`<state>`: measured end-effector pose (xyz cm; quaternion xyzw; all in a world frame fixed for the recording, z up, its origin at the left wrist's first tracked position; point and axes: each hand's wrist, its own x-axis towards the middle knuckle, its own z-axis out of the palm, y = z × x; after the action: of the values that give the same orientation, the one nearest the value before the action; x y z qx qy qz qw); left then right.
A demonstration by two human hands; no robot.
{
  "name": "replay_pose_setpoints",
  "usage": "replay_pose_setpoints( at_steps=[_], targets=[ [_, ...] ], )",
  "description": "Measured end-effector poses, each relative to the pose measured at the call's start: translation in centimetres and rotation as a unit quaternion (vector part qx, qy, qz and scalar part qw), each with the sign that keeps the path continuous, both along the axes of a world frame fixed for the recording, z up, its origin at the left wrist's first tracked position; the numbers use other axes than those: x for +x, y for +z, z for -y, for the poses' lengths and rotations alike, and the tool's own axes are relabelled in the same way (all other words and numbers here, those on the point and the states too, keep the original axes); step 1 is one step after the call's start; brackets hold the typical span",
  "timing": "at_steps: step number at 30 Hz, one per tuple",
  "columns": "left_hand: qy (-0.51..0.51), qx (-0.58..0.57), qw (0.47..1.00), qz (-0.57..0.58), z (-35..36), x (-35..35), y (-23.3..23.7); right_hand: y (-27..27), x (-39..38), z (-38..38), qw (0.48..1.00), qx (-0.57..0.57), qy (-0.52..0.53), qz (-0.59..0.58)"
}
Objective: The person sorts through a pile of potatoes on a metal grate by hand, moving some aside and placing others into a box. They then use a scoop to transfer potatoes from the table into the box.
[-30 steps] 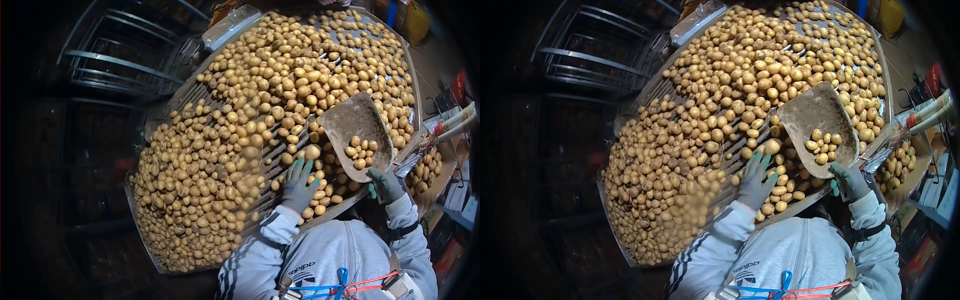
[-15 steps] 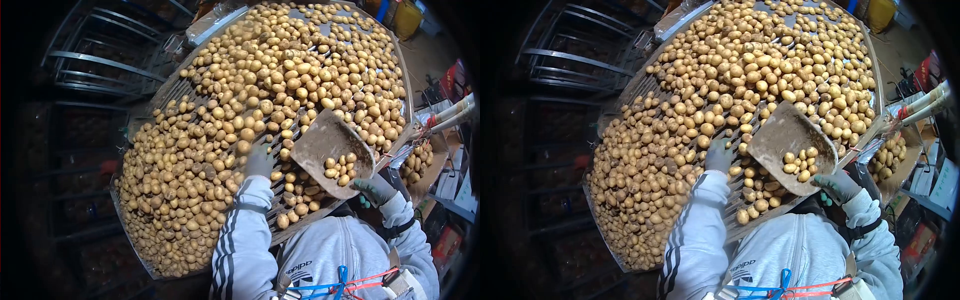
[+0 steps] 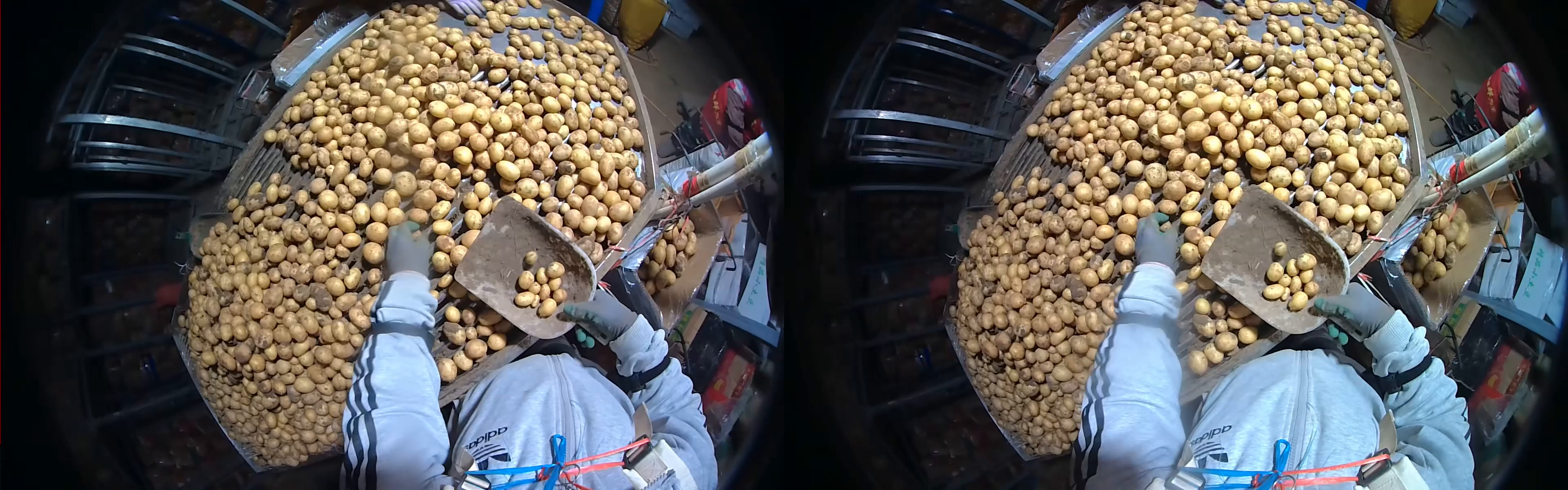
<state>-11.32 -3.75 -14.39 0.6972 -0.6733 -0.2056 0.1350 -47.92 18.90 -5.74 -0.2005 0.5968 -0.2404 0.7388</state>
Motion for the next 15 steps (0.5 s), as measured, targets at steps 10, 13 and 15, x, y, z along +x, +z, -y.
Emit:
replay_pose_setpoints(
  at_steps=[10, 13, 15],
  targets=[
    [0.081, -0.046, 0.995, 0.031, -7.1, 12.5, 8.0, -0.6, -0.3, 2.2, 0.998, 0.037, 0.009, 0.044],
    [0.118, 0.009, 0.974, 0.196, -12.0, 16.6, 4.7, -0.8, -0.9, 2.8, 0.998, 0.043, 0.004, 0.047],
    [0.078, 0.023, 0.970, 0.227, -15.6, 14.0, 5.0, -0.7, -1.2, 3.6, 0.999, 0.024, 0.027, 0.032]
  ],
)
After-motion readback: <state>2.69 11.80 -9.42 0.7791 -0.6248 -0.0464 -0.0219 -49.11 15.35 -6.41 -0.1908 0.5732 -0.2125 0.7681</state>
